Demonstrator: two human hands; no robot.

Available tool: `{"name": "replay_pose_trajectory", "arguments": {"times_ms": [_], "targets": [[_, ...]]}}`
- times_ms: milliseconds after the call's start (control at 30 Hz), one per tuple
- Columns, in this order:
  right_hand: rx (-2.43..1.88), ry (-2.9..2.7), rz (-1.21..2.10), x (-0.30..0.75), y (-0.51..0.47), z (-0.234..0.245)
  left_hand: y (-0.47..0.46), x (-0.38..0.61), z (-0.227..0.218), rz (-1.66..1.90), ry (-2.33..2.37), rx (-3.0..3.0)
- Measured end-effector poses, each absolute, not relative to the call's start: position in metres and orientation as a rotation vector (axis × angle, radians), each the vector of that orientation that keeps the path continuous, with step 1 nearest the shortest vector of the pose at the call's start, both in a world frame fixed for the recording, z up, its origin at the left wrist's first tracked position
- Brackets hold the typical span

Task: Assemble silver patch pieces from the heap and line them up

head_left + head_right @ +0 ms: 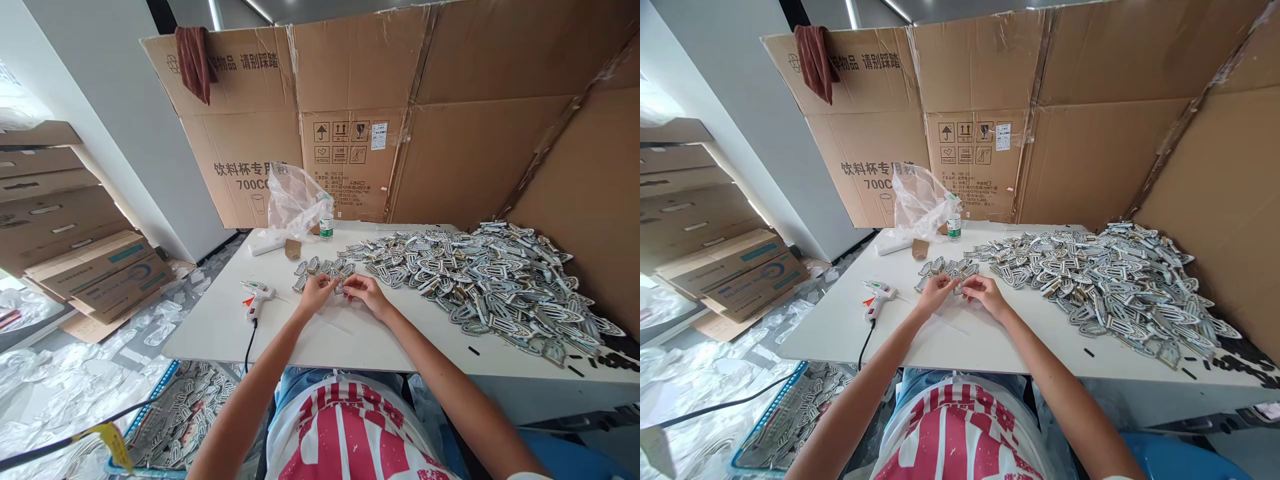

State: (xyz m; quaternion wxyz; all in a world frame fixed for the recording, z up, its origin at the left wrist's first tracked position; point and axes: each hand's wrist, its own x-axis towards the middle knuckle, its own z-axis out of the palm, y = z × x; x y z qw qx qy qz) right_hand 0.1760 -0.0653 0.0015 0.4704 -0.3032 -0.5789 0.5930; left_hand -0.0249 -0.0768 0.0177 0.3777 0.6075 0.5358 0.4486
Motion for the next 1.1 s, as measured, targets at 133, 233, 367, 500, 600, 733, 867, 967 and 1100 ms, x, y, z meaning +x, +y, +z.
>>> {"name": "replay_pose_trajectory", "arguments": {"times_ms": [133, 233, 367, 500, 600, 733, 867, 967, 1100], "targets": [[-0.758, -1.310, 1.521, 0.174, -0.066, 0.003, -0.077, -0.025, 0.018, 1.159, 1.445, 1.659], [-0.762, -1.273, 1.547, 0.173, -0.067, 0.005, -0.078, -0.025, 0.020, 1.168, 1.467, 1.687], [-0.758, -1.237, 1.542, 0.174, -0.066, 0.006, -0.079, -0.025, 0.022, 1.156, 1.459, 1.663], [-0.764, -1.236, 1.529, 0.175, -0.065, 0.005, -0.079, -0.025, 0.022, 1.148, 1.426, 1.627], [-0.760, -1.244, 1.540, 0.174, -0.066, 0.006, -0.080, -0.024, 0.021, 1.149, 1.404, 1.604], [-0.735, -1.251, 1.572, 0.175, -0.068, 0.009, -0.075, -0.027, 0.021, 1.159, 1.360, 1.568], [-0.721, -1.239, 1.605, 0.178, -0.067, 0.011, -0.057, -0.054, 0.039, 1.189, 1.527, 1.531], [-0.718, -1.209, 1.583, 0.179, -0.064, 0.009, -0.040, -0.091, 0.066, 1.169, 1.769, 1.644], [-0.746, -1.137, 1.450, 0.180, -0.059, 0.006, -0.025, -0.133, 0.096, 0.877, 2.006, 1.799]]}}
